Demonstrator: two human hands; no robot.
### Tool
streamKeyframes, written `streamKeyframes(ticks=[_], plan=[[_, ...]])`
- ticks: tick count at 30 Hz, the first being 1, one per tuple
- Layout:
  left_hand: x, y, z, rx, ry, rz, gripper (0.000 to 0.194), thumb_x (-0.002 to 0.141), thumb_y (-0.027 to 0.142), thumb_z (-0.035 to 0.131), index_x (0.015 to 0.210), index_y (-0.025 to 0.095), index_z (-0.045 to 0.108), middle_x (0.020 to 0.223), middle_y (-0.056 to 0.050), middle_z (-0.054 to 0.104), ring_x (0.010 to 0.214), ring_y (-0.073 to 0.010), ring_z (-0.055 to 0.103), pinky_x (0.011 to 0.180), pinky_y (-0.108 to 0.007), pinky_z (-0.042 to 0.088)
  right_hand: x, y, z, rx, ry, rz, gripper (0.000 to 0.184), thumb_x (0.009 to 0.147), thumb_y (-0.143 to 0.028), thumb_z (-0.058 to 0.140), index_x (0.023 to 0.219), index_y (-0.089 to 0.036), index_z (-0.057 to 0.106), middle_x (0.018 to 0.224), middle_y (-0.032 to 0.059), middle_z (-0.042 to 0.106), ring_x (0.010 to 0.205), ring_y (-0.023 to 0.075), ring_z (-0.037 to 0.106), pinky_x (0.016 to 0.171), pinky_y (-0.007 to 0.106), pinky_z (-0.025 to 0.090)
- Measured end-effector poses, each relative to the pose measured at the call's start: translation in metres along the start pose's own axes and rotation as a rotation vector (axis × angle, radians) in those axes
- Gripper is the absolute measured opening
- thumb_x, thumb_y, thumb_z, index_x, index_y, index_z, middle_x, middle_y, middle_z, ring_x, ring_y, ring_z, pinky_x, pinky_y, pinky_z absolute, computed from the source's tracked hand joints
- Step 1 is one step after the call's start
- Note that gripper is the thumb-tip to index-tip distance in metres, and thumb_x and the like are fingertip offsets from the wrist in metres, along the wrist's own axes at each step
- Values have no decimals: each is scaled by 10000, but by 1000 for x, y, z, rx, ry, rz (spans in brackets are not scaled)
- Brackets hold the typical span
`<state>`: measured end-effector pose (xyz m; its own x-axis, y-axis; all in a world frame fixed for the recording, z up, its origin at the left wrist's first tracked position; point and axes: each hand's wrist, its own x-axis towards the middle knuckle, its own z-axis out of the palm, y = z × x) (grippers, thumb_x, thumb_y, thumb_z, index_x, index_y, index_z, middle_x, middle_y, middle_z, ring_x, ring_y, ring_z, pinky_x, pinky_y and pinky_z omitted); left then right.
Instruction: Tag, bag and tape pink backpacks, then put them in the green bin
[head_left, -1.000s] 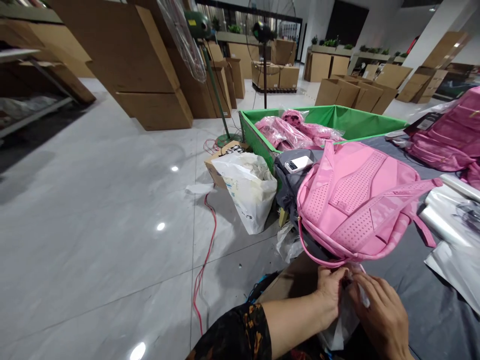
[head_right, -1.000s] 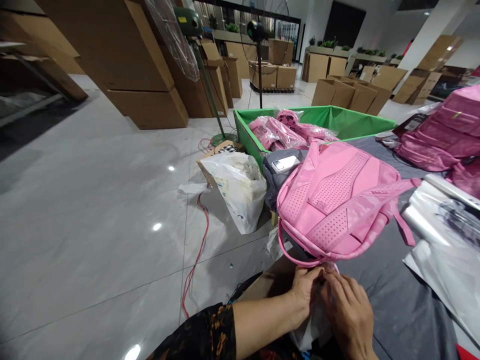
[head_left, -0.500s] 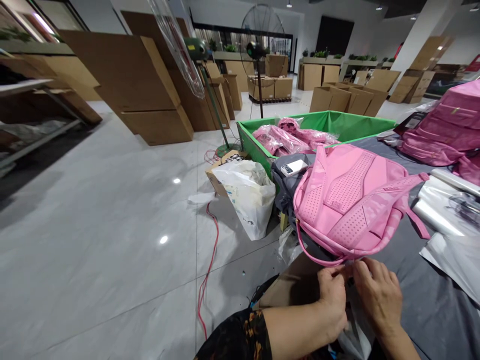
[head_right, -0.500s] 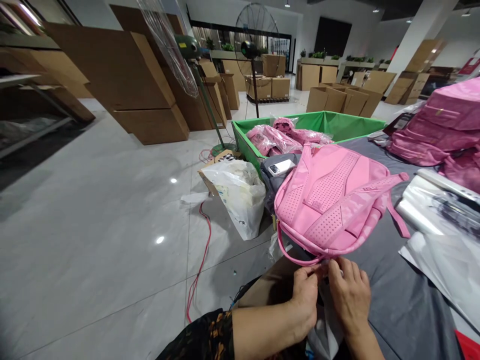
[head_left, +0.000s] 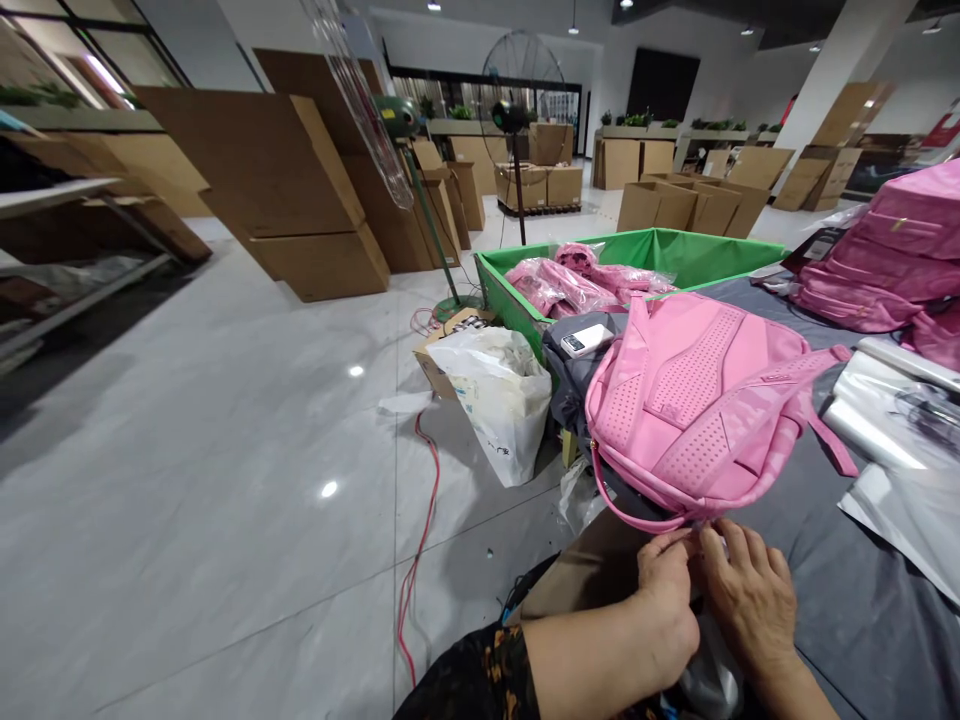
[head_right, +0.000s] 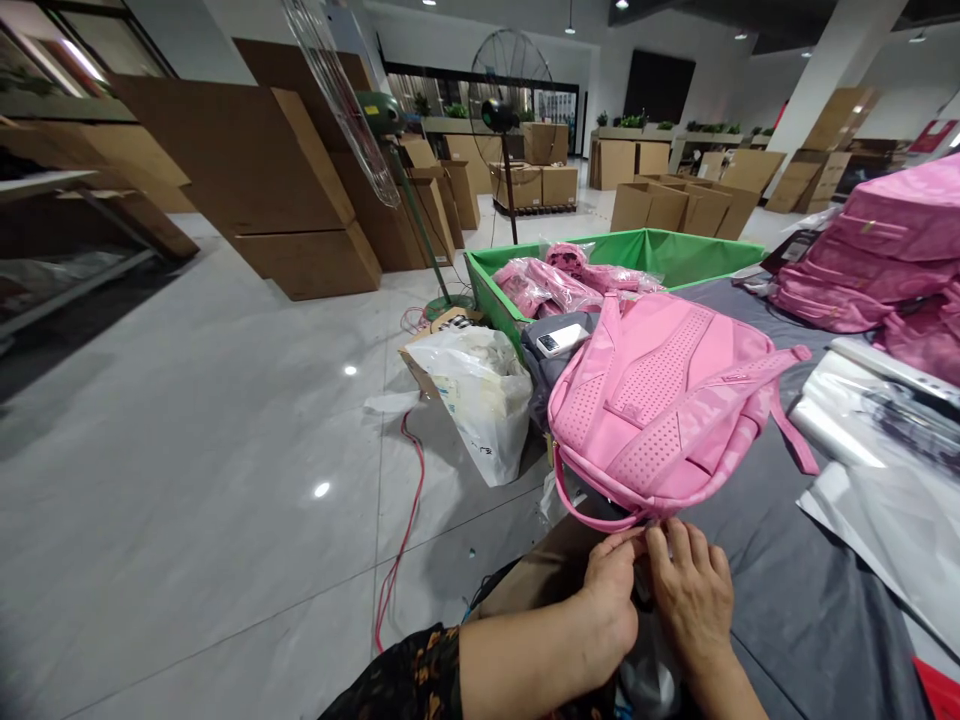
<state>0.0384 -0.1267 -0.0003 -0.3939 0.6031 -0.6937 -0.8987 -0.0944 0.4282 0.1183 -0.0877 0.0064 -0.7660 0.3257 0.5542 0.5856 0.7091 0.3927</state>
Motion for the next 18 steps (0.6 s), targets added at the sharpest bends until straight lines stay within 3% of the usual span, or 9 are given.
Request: streamKeyframes(ticks=[7, 11, 16, 18], plan=[[3, -6, 4, -85, -4, -43, 200, 417, 159, 835, 607, 186, 779, 774, -72, 766, 793, -229, 661, 848, -376, 538, -3, 3, 14, -25, 113, 23, 158, 1037, -187, 487, 907, -204, 575, 890, 74, 682, 870, 223, 571, 748, 350, 362], [-3, -1, -3, -82, -57, 83, 223, 441, 232, 866, 640, 183, 779, 817, -81, 771, 870, -257, 677, 924, -408, 527, -2, 5, 14, 48, 156, 41, 140, 1044, -224, 501, 949, -173, 591, 873, 81, 681, 833, 219, 573, 728, 347, 370], [-2, -6, -26, 187, -99, 289, 322, 681, 426, 801, 871, 166, 814, 1009, -112, 773, 1034, -288, 660, 1038, -432, 471, 1, 4, 6, 134, 119, 119, 196, 1058, -256, 469, 932, -182, 600, 846, 69, 682, 786, 218, 579, 696, 348, 369], [5, -14, -30, 263, -169, 358, 337, 743, 455, 771, 936, 182, 814, 1080, -113, 762, 1095, -293, 642, 1074, -426, 446, 1, 5, 6, 202, 98, 162, 265, 1071, -300, 425, 909, -191, 603, 823, 63, 680, 757, 214, 586, 670, 341, 368]])
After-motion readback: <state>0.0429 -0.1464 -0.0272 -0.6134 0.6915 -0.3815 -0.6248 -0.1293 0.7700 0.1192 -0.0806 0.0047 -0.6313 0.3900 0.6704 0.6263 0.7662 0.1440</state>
